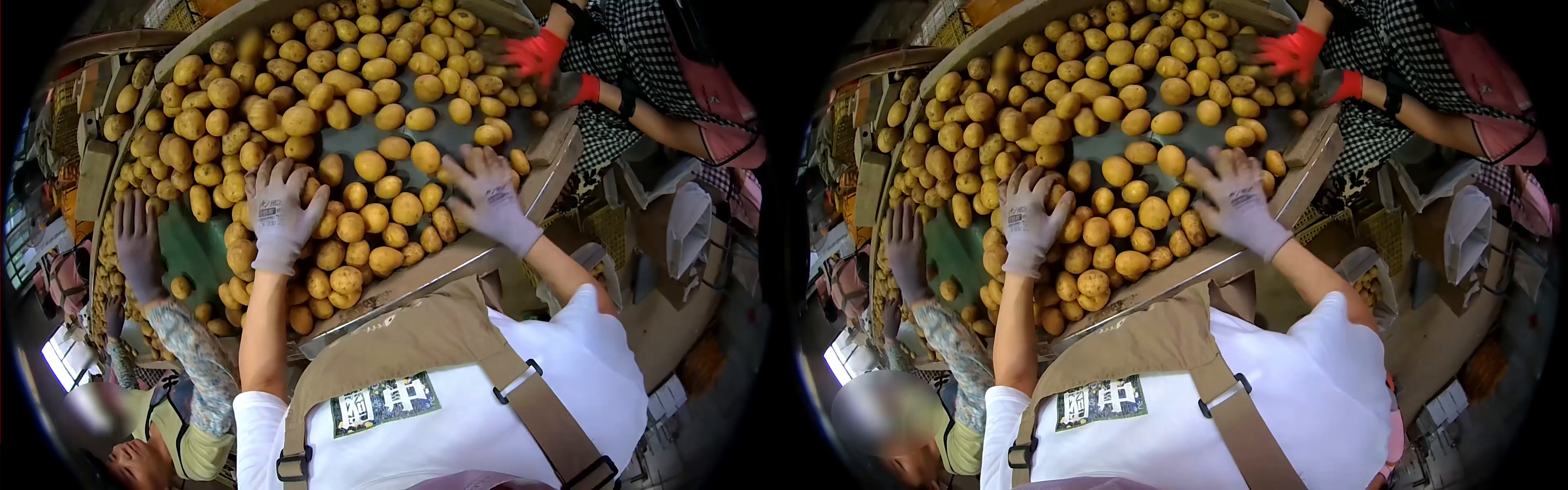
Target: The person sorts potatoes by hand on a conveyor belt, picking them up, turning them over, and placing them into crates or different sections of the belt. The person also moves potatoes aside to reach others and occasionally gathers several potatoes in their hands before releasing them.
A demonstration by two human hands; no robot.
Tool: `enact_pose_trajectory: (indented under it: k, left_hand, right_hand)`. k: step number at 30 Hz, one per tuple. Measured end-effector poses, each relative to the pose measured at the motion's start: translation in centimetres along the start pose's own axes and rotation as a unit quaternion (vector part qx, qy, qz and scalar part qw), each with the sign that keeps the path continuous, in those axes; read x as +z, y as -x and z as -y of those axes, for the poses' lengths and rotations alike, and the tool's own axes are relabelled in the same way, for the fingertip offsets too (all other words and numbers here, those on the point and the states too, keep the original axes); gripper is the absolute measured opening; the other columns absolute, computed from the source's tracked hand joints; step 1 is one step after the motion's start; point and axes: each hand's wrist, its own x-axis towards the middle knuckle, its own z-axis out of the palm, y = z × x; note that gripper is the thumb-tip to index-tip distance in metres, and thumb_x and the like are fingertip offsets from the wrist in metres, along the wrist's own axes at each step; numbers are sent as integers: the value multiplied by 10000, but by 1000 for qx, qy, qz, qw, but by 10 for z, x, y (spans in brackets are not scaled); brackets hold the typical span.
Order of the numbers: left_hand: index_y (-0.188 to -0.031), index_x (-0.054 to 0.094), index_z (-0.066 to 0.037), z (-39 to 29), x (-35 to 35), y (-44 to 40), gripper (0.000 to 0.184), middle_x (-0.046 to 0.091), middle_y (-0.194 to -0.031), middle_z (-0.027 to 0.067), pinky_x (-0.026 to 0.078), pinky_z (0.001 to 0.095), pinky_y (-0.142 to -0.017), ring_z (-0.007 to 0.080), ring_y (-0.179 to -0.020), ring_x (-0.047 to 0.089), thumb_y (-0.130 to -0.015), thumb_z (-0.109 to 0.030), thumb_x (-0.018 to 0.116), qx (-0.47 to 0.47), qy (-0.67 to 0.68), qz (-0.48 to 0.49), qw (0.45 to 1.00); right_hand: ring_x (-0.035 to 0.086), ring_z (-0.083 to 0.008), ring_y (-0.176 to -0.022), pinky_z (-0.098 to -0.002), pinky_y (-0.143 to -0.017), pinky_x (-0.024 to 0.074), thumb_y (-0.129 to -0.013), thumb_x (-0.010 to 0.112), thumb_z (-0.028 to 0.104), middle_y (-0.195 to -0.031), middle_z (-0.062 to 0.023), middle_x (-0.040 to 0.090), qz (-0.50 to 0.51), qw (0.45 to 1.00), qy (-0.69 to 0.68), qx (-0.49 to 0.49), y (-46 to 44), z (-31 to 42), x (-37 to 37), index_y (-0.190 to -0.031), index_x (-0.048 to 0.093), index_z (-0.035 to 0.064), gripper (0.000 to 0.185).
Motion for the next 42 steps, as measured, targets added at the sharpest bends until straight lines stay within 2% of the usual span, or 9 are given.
enact_pose_trajectory:
  k: [3,9,13,17,19,21,26,34,42]
  left_hand:
    - [-1099,747,-148,2,4,-6,387,660,-1260,118,302,562,-1176,353,-1363,499,-845,-439,727,9,-10,5,1000]
    - [-1135,740,-110,4,4,1,450,663,-1314,127,275,532,-1215,354,-1367,501,-854,-461,718,10,-21,4,1000]
    - [-1153,742,-120,10,7,1,473,652,-1332,144,265,529,-1227,368,-1379,492,-854,-486,720,11,-1,4,1000]
    - [-1183,735,-74,3,-8,0,514,647,-1363,141,313,506,-1199,404,-1364,500,-870,-481,723,-1,-7,29,1000]
    - [-1180,736,-77,0,-5,0,509,650,-1354,143,331,508,-1181,411,-1355,504,-867,-480,726,-5,-7,30,1000]
    - [-1154,742,-83,1,1,-3,495,655,-1331,149,346,522,-1158,408,-1346,507,-856,-478,729,-8,2,18,1000]
    - [-1079,757,-75,7,-2,6,477,648,-1335,173,345,531,-1168,422,-1356,504,-843,-488,725,-4,26,5,1000]
    - [-1036,757,-78,1,2,10,448,620,-1366,208,365,542,-1156,447,-1356,487,-825,-473,754,-19,31,3,999]
    - [-1025,755,-65,4,0,10,453,600,-1401,217,384,545,-1141,463,-1375,460,-824,-471,755,-22,65,10,998]
  right_hand:
    - [338,-460,-1484,-634,-1238,125,-824,718,493,-1546,-199,458,34,971,-72,-226,-7,21,6,-1372,643,264,599]
    - [431,-411,-1399,-630,-1196,210,-899,689,475,-1505,-197,503,-230,973,-25,20,-123,-28,-21,-1348,659,204,525]
    - [204,-410,-1561,-644,-1237,166,-905,671,556,-1653,-222,306,-45,999,-7,0,-132,31,-24,-1433,602,330,578]
    - [561,-302,-1309,-546,-1092,410,-882,689,458,-1469,-81,580,98,987,58,-117,-125,-9,-40,-1294,702,261,457]
    - [598,-290,-1224,-521,-1011,437,-876,682,463,-1370,-62,644,68,990,117,33,-168,-35,-62,-1269,713,254,446]
    - [634,-354,-1165,-486,-1026,461,-914,649,471,-1296,-144,667,-270,960,64,-22,-204,-47,-38,-1271,713,227,437]
    - [315,-587,-1431,-666,-1230,142,-859,697,607,-1634,-180,340,-84,984,-40,-152,-173,55,15,-1530,479,370,744]
    - [581,-282,-1286,-625,-1192,258,-876,707,327,-1329,-114,629,-84,980,42,-178,-130,6,-21,-1372,637,218,512]
    - [727,-332,-897,-498,-620,562,-942,627,257,-1206,-184,614,61,986,140,-64,-209,83,-34,-1217,650,96,319]
